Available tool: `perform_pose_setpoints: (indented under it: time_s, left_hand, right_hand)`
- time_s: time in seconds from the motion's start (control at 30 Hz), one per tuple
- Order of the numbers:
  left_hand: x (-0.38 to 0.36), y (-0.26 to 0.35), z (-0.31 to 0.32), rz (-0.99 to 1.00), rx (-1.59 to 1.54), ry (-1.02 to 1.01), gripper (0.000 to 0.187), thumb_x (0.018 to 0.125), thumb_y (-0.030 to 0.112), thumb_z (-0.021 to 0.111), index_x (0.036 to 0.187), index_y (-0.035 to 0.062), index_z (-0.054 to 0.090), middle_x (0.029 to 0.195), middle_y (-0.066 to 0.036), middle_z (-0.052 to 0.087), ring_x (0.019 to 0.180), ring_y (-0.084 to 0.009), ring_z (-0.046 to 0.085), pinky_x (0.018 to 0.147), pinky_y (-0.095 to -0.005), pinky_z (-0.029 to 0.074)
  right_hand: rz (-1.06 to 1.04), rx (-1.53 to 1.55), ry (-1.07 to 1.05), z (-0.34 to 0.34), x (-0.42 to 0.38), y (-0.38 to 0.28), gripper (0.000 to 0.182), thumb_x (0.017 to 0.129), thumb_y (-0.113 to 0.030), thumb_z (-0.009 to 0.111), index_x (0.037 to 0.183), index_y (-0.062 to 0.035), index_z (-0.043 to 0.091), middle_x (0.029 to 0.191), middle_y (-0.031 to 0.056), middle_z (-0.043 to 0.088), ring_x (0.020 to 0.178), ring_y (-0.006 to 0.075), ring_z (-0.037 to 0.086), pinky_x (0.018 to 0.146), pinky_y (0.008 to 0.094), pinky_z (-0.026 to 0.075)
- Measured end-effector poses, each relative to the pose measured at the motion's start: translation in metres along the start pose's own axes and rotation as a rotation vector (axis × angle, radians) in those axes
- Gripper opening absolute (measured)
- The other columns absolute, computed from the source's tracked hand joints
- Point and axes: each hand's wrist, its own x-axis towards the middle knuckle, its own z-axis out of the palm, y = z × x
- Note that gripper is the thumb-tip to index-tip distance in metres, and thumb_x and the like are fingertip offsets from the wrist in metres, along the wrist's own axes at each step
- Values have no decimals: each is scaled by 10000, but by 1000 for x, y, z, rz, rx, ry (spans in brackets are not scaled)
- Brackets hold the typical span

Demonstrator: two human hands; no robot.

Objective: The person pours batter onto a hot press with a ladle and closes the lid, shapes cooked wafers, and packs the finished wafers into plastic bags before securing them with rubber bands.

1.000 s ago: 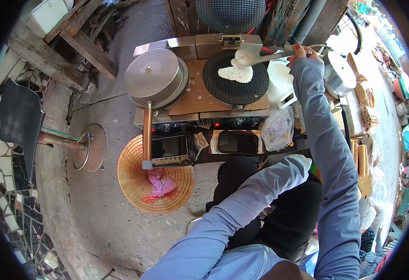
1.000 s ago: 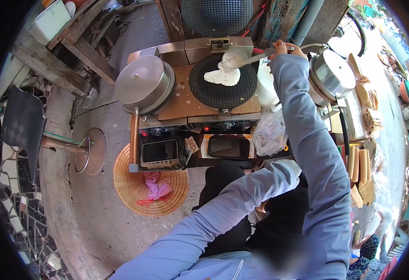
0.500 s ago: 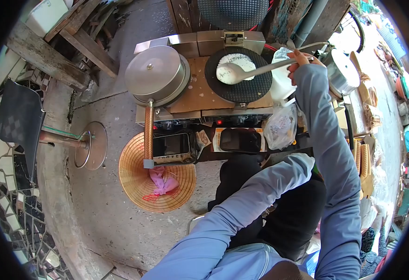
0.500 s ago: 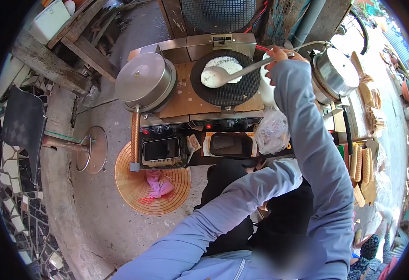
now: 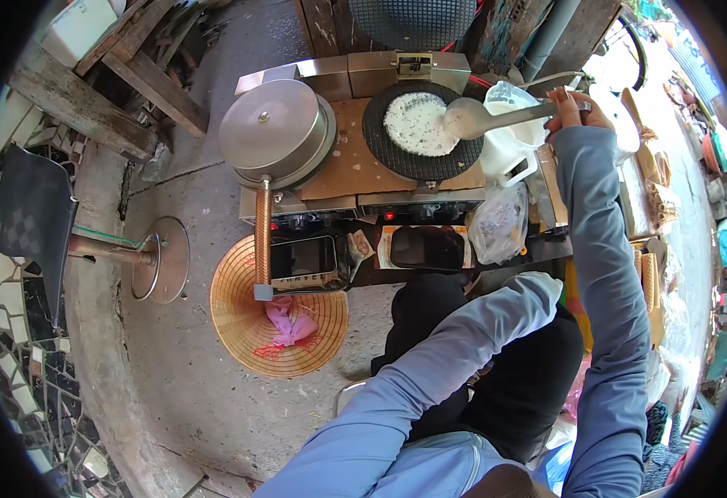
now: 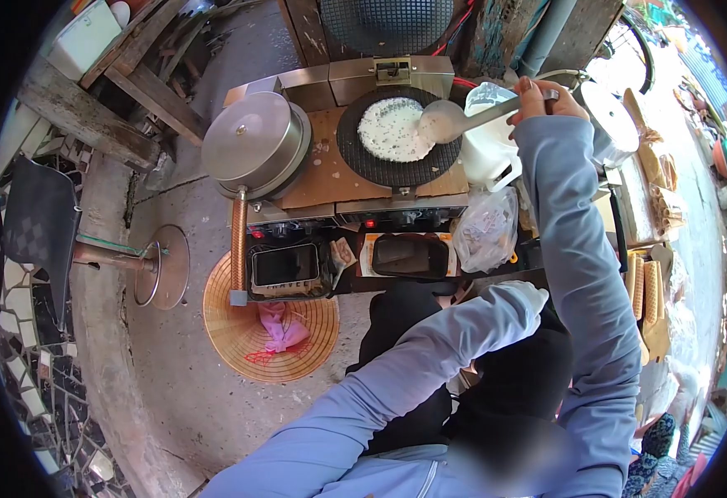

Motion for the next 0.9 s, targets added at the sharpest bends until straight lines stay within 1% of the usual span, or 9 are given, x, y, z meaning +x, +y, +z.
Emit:
perform_pose_setpoints:
  time_s: [0.1,0.13,0.27,0.43,0.53,0.67,0.7,0.8,0.9]
  left_hand:
    - [1,2,-1,-13,75,-31,245,750,168,532,964,61,587,899,-153,629,855,-316,606,723,-404,486]
    - [5,-1,6,38,115,-30,241,751,169,530,958,61,587,886,-153,630,843,-316,609,714,-403,488]
    - [9,-6,16,88,176,-40,237,752,170,527,953,60,588,878,-153,630,835,-316,611,707,-403,489]
    - [14,-8,19,100,185,-49,233,754,171,523,948,59,588,868,-153,631,824,-317,613,699,-402,491]
    - [13,-9,16,103,189,-52,231,755,172,521,944,58,589,862,-153,631,818,-317,614,693,-402,492]
    - [11,-11,23,150,203,-42,228,756,173,518,940,57,589,854,-153,632,810,-317,616,687,-402,493]
    - [11,-13,26,163,208,-37,227,757,173,517,938,57,589,852,-153,632,808,-317,616,685,-402,494]
    - [10,-13,24,171,172,-6,225,758,174,515,935,57,590,846,-153,632,802,-317,617,680,-402,495]
    - [-1,-4,5,19,-11,8,257,749,187,499,941,35,577,895,-185,613,850,-345,589,744,-425,466]
  right_hand:
    - [-16,-14,28,13,1,5,259,820,-281,587,906,-38,602,567,51,587,431,92,533,393,224,415]
    - [-17,-15,35,17,0,4,255,819,-278,588,909,-39,605,572,51,591,437,93,536,399,225,419]
    - [93,138,37,36,0,13,259,837,-268,568,934,-30,605,591,67,589,457,87,531,424,201,417]
    - [209,312,7,54,-7,14,282,833,-253,572,929,12,593,611,116,589,455,128,544,382,251,461]
    - [261,337,-110,51,-10,10,263,826,-261,577,934,-21,582,610,70,573,486,144,556,416,270,471]
    - [289,283,-195,38,-16,-1,240,831,-254,571,903,-26,599,617,69,571,490,138,556,406,262,461]
    - [268,252,-173,34,-20,-7,240,839,-247,559,901,-18,597,596,65,564,455,128,541,373,247,435]
    - [226,190,-207,14,-22,-15,247,847,-247,546,895,-9,596,575,63,556,415,119,522,337,231,403]
    - [204,122,-159,-4,-23,-18,271,843,-276,557,891,-12,596,554,52,549,398,104,511,318,221,381]
